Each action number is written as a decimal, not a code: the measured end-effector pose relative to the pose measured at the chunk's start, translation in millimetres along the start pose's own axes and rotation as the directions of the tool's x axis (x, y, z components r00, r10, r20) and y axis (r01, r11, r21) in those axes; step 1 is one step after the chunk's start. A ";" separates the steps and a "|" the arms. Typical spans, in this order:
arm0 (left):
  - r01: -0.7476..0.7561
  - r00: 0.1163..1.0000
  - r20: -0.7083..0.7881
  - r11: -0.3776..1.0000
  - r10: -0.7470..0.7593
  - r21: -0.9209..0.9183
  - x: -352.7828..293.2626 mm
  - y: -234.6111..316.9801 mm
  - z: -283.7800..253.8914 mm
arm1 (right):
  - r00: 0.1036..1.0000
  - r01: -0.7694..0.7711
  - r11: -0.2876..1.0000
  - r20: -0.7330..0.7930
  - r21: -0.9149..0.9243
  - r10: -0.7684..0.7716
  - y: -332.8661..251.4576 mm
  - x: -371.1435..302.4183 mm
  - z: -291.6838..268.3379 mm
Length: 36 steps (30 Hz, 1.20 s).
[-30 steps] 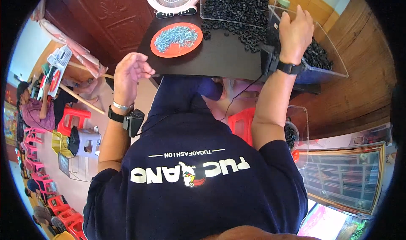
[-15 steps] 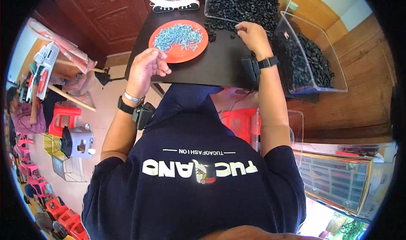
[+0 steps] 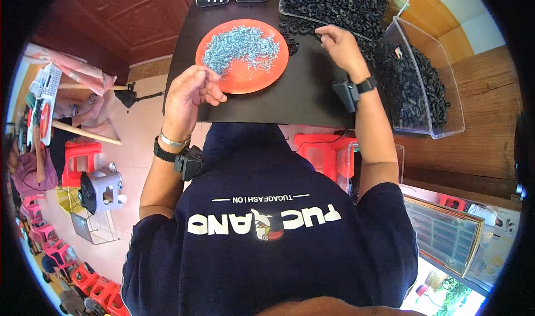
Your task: Assembling small plastic components by inserting metal pins.
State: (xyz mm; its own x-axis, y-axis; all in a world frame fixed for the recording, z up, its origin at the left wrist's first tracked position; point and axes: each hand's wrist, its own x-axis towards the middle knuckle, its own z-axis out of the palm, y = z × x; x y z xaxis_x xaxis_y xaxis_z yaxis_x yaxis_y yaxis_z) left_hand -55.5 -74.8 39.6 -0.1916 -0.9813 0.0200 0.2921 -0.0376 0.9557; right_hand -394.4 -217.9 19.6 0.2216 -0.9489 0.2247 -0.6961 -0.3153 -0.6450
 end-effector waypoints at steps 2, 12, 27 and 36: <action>0.004 1.000 0.021 1.000 -0.004 0.016 5.3 2.6 -0.3 | 0.990 -0.081 0.897 0.141 0.434 0.021 -21.7 -4.0 -6.9; 0.033 0.977 0.208 0.998 -0.042 0.047 18.5 -4.8 17.8 | 0.974 0.003 0.715 0.159 0.699 -0.160 -151.2 -55.6 32.5; 0.150 0.978 0.151 0.988 -0.143 -0.031 -11.8 -32.7 -35.2 | 0.783 0.583 0.799 0.158 0.151 -0.601 -173.3 -43.4 83.9; -0.101 0.994 -0.003 0.942 0.108 0.319 -7.4 -28.9 -38.1 | 0.889 0.450 0.746 0.164 -0.491 -0.428 -114.0 13.7 85.6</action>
State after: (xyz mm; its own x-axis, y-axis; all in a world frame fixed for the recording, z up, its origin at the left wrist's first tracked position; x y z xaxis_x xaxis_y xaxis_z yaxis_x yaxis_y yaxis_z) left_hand -26.9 -73.7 0.6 -0.1559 -0.9803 0.1216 -0.0048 0.1239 0.9923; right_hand -253.5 -196.2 33.7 0.6067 -0.7108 0.3560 -0.7549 -0.6554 -0.0222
